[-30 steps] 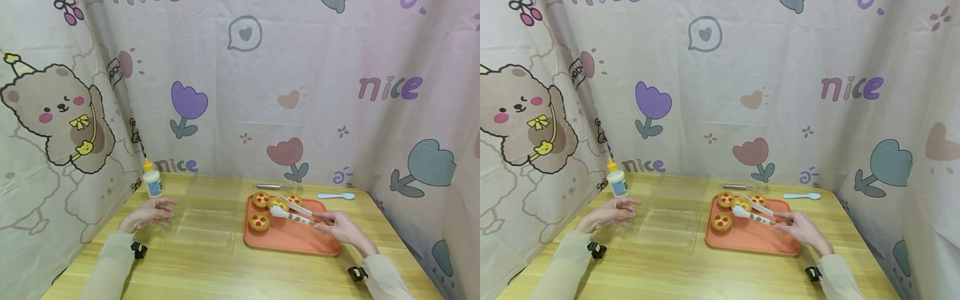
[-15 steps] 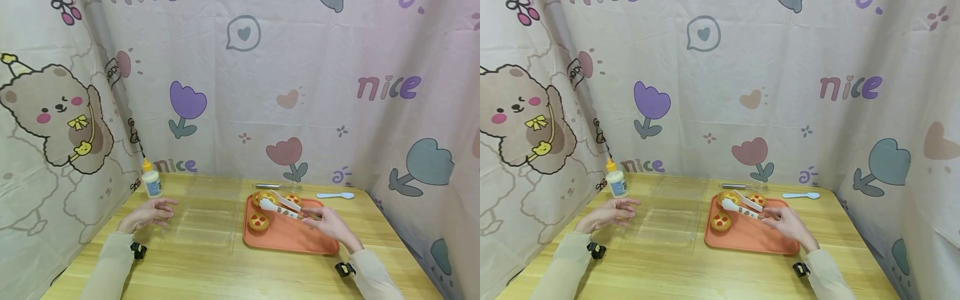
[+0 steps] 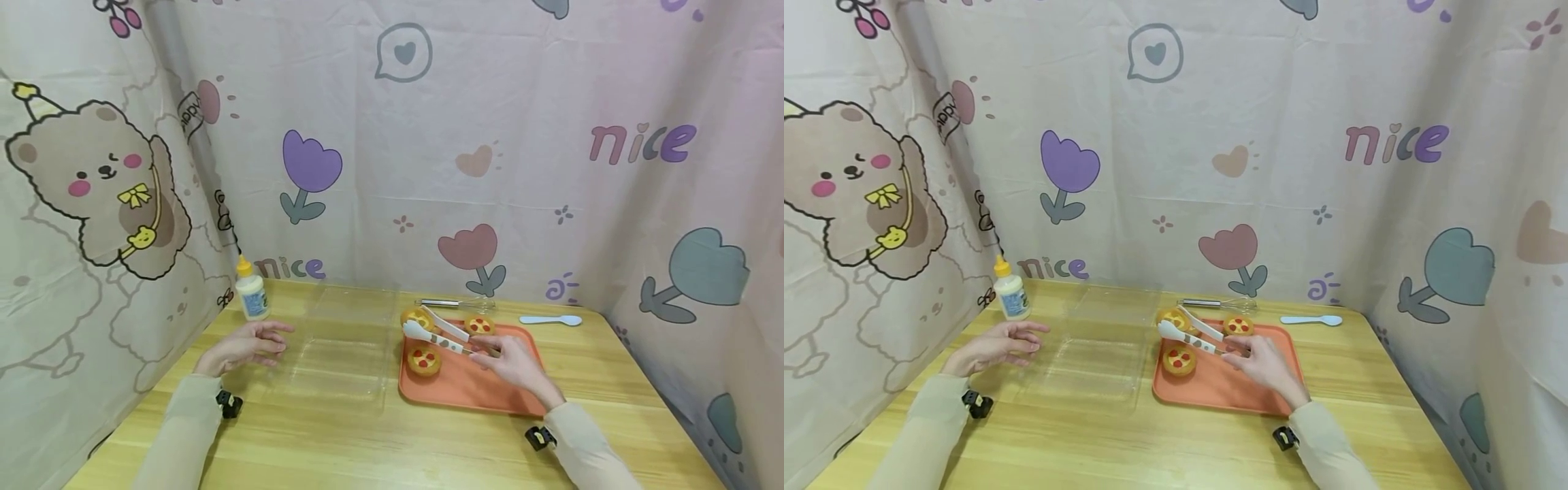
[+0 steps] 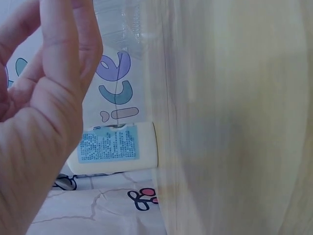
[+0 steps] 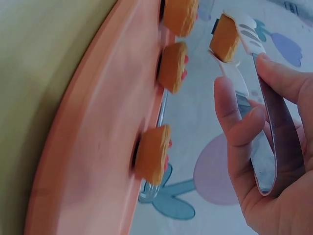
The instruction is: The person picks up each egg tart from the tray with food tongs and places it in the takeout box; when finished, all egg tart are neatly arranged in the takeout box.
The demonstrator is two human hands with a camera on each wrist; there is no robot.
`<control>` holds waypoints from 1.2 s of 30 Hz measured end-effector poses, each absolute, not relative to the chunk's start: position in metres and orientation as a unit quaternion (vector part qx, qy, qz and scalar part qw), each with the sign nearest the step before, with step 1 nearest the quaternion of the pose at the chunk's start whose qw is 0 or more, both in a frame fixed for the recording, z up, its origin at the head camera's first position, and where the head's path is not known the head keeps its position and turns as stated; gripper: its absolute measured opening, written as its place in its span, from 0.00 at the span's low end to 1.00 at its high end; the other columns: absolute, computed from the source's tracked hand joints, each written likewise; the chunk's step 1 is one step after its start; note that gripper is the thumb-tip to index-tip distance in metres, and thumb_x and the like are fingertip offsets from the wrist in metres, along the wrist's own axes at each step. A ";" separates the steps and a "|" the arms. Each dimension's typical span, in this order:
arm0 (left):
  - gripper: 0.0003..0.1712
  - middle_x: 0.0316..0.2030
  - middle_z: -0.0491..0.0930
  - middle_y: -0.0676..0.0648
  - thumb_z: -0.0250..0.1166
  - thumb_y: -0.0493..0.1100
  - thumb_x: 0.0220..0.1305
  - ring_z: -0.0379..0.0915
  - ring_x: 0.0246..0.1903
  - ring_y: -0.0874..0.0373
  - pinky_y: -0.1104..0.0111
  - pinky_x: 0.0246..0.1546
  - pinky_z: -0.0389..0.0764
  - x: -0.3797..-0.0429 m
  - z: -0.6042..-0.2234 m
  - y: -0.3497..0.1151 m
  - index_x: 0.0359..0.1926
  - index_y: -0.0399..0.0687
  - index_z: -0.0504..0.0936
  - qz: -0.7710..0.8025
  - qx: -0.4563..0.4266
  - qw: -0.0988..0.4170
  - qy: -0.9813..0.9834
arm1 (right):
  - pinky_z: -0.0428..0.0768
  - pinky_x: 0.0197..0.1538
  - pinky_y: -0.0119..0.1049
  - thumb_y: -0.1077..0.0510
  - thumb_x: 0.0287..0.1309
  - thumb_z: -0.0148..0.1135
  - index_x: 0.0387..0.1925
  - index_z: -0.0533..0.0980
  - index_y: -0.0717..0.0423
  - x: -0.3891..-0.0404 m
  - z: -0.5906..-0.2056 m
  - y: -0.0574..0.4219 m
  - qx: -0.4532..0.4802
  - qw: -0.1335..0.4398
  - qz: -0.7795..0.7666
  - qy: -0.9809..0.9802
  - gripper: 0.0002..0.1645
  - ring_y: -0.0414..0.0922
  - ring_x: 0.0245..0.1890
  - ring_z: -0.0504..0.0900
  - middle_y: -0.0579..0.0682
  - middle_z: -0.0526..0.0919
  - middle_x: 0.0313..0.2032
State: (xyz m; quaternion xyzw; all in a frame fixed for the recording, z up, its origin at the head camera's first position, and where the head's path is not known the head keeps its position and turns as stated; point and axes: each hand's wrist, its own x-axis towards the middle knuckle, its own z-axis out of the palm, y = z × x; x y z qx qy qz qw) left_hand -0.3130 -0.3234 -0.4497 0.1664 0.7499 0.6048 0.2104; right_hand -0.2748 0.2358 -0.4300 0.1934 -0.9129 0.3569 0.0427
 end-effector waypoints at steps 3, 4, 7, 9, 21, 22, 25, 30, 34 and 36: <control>0.35 0.49 0.77 0.40 0.60 0.34 0.68 0.80 0.46 0.46 0.47 0.51 0.83 -0.313 -0.448 -0.323 0.70 0.28 0.56 0.605 0.167 0.214 0.749 | 0.78 0.28 0.29 0.50 0.59 0.68 0.56 0.80 0.51 -0.275 -0.428 0.226 0.192 0.047 0.342 -0.919 0.24 0.43 0.26 0.85 0.50 0.87 0.46; 0.35 0.49 0.77 0.39 0.60 0.34 0.68 0.79 0.46 0.46 0.47 0.51 0.83 -0.314 -0.448 -0.324 0.70 0.28 0.56 0.605 0.168 0.214 0.748 | 0.79 0.32 0.29 0.50 0.59 0.68 0.56 0.80 0.50 -0.276 -0.428 0.223 0.193 0.050 0.340 -0.919 0.23 0.41 0.28 0.84 0.49 0.87 0.46; 0.35 0.49 0.77 0.38 0.60 0.34 0.68 0.80 0.47 0.46 0.47 0.51 0.83 -0.313 -0.449 -0.324 0.70 0.28 0.56 0.606 0.163 0.214 0.749 | 0.80 0.34 0.30 0.49 0.59 0.68 0.56 0.80 0.51 -0.278 -0.429 0.213 0.198 0.053 0.344 -0.916 0.24 0.39 0.29 0.83 0.48 0.87 0.45; 0.35 0.50 0.77 0.37 0.61 0.35 0.68 0.80 0.47 0.46 0.48 0.50 0.84 -0.313 -0.450 -0.325 0.70 0.28 0.56 0.606 0.162 0.212 0.749 | 0.79 0.29 0.30 0.50 0.59 0.68 0.56 0.80 0.53 -0.280 -0.430 0.206 0.203 0.050 0.355 -0.911 0.25 0.42 0.28 0.84 0.50 0.88 0.43; 0.34 0.51 0.75 0.34 0.62 0.35 0.67 0.79 0.47 0.44 0.49 0.50 0.84 -0.313 -0.450 -0.325 0.70 0.31 0.59 0.604 0.148 0.209 0.755 | 0.59 0.12 0.26 0.52 0.57 0.69 0.56 0.80 0.53 -0.283 -0.430 0.178 0.222 0.040 0.361 -0.905 0.25 0.36 0.12 0.67 0.46 0.89 0.39; 0.34 0.51 0.74 0.34 0.61 0.35 0.67 0.79 0.47 0.44 0.49 0.50 0.84 -0.314 -0.450 -0.324 0.70 0.31 0.59 0.604 0.150 0.208 0.755 | 0.58 0.12 0.26 0.52 0.57 0.69 0.56 0.80 0.52 -0.283 -0.430 0.176 0.222 0.042 0.355 -0.907 0.25 0.35 0.11 0.63 0.45 0.89 0.38; 0.35 0.51 0.73 0.34 0.62 0.35 0.67 0.78 0.46 0.44 0.49 0.51 0.84 -0.314 -0.451 -0.323 0.70 0.30 0.58 0.604 0.152 0.207 0.754 | 0.59 0.13 0.26 0.51 0.57 0.69 0.56 0.80 0.50 -0.284 -0.428 0.170 0.228 0.042 0.348 -0.908 0.25 0.33 0.11 0.60 0.43 0.88 0.37; 0.36 0.50 0.72 0.33 0.62 0.35 0.67 0.78 0.47 0.44 0.48 0.51 0.83 -0.313 -0.450 -0.323 0.70 0.28 0.56 0.608 0.156 0.207 0.750 | 0.60 0.16 0.26 0.49 0.59 0.68 0.57 0.80 0.47 -0.286 -0.426 0.160 0.242 0.027 0.341 -0.908 0.24 0.34 0.13 0.57 0.41 0.87 0.39; 0.36 0.50 0.73 0.33 0.62 0.34 0.67 0.78 0.47 0.44 0.48 0.50 0.84 -0.312 -0.448 -0.322 0.70 0.28 0.57 0.611 0.152 0.208 0.749 | 0.59 0.16 0.26 0.48 0.60 0.66 0.57 0.80 0.48 -0.289 -0.425 0.152 0.262 0.016 0.331 -0.907 0.24 0.34 0.13 0.58 0.40 0.83 0.29; 0.36 0.50 0.73 0.33 0.61 0.34 0.67 0.78 0.47 0.44 0.48 0.50 0.84 -0.311 -0.448 -0.322 0.70 0.27 0.56 0.611 0.152 0.209 0.748 | 0.59 0.16 0.26 0.48 0.61 0.66 0.57 0.80 0.48 -0.290 -0.423 0.147 0.268 0.012 0.321 -0.908 0.23 0.33 0.13 0.58 0.38 0.78 0.23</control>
